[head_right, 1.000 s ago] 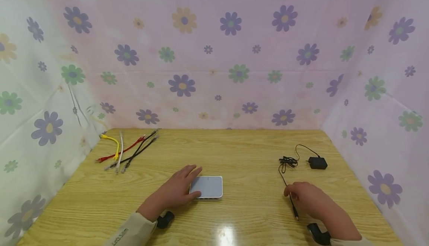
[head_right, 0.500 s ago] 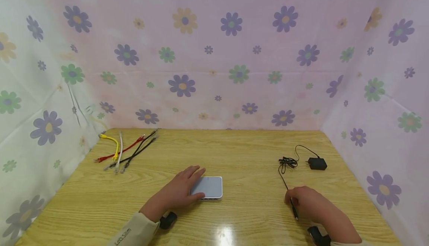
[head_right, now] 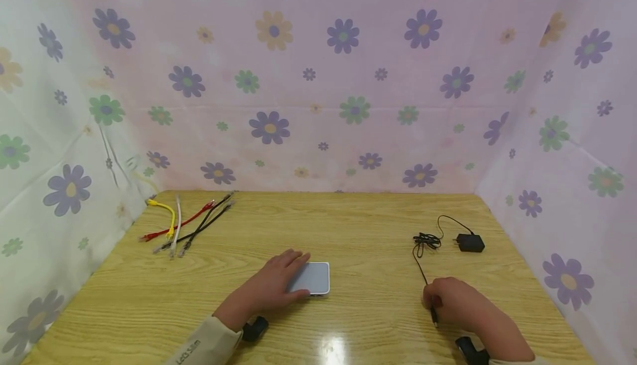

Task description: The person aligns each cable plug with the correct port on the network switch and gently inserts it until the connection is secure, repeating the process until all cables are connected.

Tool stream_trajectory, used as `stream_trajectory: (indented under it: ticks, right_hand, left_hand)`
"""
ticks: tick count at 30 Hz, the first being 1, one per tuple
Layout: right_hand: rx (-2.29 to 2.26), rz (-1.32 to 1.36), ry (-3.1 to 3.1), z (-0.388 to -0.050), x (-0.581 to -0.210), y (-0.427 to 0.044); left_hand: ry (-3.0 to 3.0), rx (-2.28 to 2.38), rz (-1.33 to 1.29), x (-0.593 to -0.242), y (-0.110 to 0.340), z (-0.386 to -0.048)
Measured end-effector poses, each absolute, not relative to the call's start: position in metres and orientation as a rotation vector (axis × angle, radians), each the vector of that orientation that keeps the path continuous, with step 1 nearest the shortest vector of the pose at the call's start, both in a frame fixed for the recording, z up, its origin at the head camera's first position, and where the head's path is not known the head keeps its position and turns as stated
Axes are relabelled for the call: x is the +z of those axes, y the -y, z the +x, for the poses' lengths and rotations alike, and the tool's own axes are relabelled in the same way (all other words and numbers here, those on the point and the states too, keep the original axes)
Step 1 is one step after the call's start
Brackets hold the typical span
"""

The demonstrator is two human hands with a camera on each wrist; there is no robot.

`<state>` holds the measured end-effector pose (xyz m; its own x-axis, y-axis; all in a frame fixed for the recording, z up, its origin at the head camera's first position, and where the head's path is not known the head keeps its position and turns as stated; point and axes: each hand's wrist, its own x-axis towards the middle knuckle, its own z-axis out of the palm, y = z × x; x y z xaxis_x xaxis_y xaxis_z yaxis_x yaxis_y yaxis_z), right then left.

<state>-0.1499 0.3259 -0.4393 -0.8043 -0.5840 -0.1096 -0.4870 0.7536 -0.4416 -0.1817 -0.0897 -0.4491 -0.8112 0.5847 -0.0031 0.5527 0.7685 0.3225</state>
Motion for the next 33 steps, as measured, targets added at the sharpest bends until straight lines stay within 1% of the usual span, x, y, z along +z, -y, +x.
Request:
stream_trajectory:
  ticks: [7, 17, 25, 33]
  right_hand:
    - [-0.591, -0.831, -2.697, -0.149, -0.436, -0.323]
    - [-0.592, -0.888, -2.732, -0.151, -0.439, -0.312]
    - [-0.551, -0.996, -2.843, -0.162, -0.444, -0.295]
    - [-0.481, -1.032, -2.962, -0.175, -0.448, -0.277]
  left_hand:
    - [-2.854, 0.439, 0.945, -0.453, 0.085, -0.180]
    - [-2.832, 0.423, 0.941, -0.454, 0.081, -0.177]
    - [-2.805, 0.456, 0.926, -0.457, 0.082, -0.176]
    - [-2.782, 0.560, 0.911, -0.465, 0.085, -0.177]
